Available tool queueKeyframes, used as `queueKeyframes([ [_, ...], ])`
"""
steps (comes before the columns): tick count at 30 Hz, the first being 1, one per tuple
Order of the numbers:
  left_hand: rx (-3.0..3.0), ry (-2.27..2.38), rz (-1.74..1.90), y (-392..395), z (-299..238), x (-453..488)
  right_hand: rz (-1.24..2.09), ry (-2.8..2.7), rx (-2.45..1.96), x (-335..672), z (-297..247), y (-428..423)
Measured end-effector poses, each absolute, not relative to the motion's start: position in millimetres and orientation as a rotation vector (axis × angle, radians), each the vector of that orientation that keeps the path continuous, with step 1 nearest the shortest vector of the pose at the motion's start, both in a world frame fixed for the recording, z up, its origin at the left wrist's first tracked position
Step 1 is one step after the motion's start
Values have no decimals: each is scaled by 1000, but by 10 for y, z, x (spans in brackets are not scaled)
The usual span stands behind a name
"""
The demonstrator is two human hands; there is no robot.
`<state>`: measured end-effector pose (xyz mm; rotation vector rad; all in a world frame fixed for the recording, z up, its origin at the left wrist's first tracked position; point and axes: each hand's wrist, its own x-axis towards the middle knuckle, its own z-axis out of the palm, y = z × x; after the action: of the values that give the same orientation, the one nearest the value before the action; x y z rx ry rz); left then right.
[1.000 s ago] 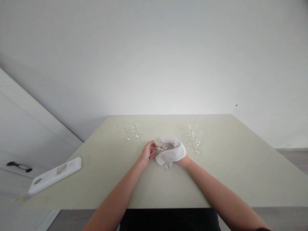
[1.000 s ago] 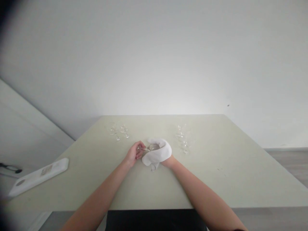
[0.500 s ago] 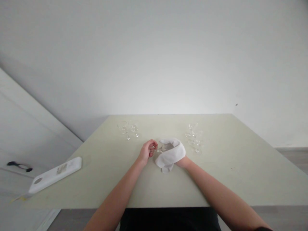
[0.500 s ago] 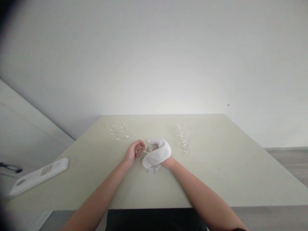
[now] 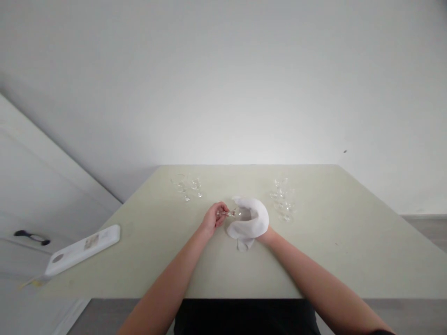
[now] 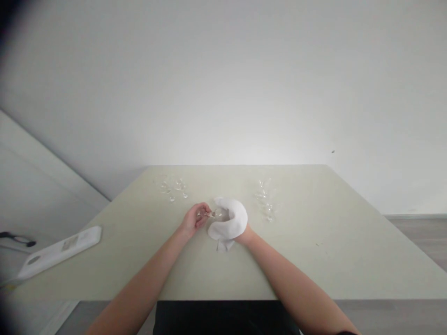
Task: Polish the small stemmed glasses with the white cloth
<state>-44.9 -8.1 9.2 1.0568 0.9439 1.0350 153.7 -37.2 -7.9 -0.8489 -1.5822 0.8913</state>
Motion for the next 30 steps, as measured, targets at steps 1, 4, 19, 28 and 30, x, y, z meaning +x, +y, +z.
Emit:
queueKeyframes([
  [1,1103,929,1117,-96,89,-453,942,-1565,-852,1528,-103,-360],
  [4,1364,854,1396,-176,99,-476,1148,-1443,-933,1515,-179,-320],
  [19,913,934,1231,-44,89,-438,1410,-1248,-625,1451,105,-440],
  [28,1523,715,1274,-158,85,-467,1346,-1346,-820,1595,-140,-415],
  [30,1541,663,1283,-172,90,-472,1238,-1382,-865,1647,-195,-380],
])
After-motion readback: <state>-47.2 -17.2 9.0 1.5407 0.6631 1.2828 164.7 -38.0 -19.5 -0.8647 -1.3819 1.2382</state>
